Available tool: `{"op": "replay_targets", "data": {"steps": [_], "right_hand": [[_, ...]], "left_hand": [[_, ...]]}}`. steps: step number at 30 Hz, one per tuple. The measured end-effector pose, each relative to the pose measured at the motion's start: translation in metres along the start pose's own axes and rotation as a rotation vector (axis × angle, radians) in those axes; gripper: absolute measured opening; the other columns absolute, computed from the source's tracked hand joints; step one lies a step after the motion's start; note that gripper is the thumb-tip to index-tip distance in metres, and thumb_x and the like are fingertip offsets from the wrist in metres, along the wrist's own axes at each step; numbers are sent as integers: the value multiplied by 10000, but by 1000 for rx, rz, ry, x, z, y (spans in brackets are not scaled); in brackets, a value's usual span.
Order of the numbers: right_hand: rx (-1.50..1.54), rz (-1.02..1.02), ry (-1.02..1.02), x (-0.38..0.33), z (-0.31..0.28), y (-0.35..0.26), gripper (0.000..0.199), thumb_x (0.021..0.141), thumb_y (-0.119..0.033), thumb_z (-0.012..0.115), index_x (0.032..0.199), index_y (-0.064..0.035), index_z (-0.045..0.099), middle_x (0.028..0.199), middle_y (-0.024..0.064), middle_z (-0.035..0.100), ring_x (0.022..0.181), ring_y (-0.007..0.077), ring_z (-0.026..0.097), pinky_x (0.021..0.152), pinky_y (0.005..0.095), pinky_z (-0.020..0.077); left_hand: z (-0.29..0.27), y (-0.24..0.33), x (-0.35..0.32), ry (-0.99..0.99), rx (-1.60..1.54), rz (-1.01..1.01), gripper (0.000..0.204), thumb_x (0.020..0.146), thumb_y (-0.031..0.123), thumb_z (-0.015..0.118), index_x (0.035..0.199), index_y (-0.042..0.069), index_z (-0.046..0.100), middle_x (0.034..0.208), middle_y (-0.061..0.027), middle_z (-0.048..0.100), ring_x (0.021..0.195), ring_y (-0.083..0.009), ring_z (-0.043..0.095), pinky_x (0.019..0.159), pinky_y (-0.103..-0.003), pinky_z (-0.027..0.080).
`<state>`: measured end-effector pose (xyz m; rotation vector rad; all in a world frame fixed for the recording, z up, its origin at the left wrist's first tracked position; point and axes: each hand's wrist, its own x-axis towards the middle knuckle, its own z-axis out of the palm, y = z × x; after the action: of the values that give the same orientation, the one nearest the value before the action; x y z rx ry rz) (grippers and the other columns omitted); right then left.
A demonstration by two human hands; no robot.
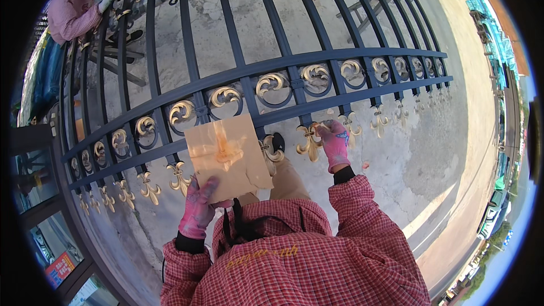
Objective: The person applies gold paint to the ornamental fleur-de-lis designs on a black metal gate using a small brush. They repeatedly dip the brush into a small container of paint and carefully color each decorative element while holding a cardboard palette in the other hand.
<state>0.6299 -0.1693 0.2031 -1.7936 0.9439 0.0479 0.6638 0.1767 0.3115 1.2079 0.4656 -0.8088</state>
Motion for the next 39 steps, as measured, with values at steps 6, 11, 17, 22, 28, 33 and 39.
{"op": "replay_targets", "data": {"steps": [6,11,17,22,28,33,39], "right_hand": [[-186,-162,-77,7,0,35,161,767,-138,663,815,10,623,736,119,640,654,213,597,605,316,453],[38,-150,96,15,25,42,152,743,-124,661,807,9,626,738,145,632,675,252,610,622,325,459],[-297,-201,-38,8,-2,33,208,715,-151,689,860,-9,643,867,175,627,822,334,606,716,383,473],[-434,-316,79,-6,8,33,193,716,-117,668,877,-13,642,879,163,615,804,325,602,704,381,475],[-322,-484,120,-17,45,8,153,704,-135,660,830,-53,630,879,146,596,756,326,598,661,389,476],[-489,-290,119,-18,32,14,175,717,-195,663,809,-51,624,861,141,600,759,340,595,672,398,470],[-387,-247,116,-14,30,16,184,714,-184,666,812,-33,629,838,147,602,804,326,595,696,401,467]], "left_hand": [[3,0,2,25,-2,10,499,851,286,612,1259,94,397,1134,-68,538,947,-219,611,584,-335,586],[6,0,2,5,-23,-3,502,847,271,612,1265,97,395,1143,-70,534,954,-226,610,588,-341,587],[0,0,2,12,-23,-30,506,845,262,616,1267,100,388,1142,-69,533,963,-225,605,599,-339,586],[3,2,-2,37,-28,13,484,848,269,610,1251,92,406,1123,-68,547,935,-207,614,577,-319,580],[3,-3,-5,33,-38,24,459,855,266,592,1247,87,433,1080,-55,574,887,-185,636,533,-290,566],[-3,1,-6,93,-29,47,459,853,272,592,1241,78,440,1057,-59,582,864,-185,639,530,-293,558],[-10,-2,-7,31,-70,14,518,854,283,613,1275,84,387,1135,-78,548,941,-209,618,571,-297,583]]}}
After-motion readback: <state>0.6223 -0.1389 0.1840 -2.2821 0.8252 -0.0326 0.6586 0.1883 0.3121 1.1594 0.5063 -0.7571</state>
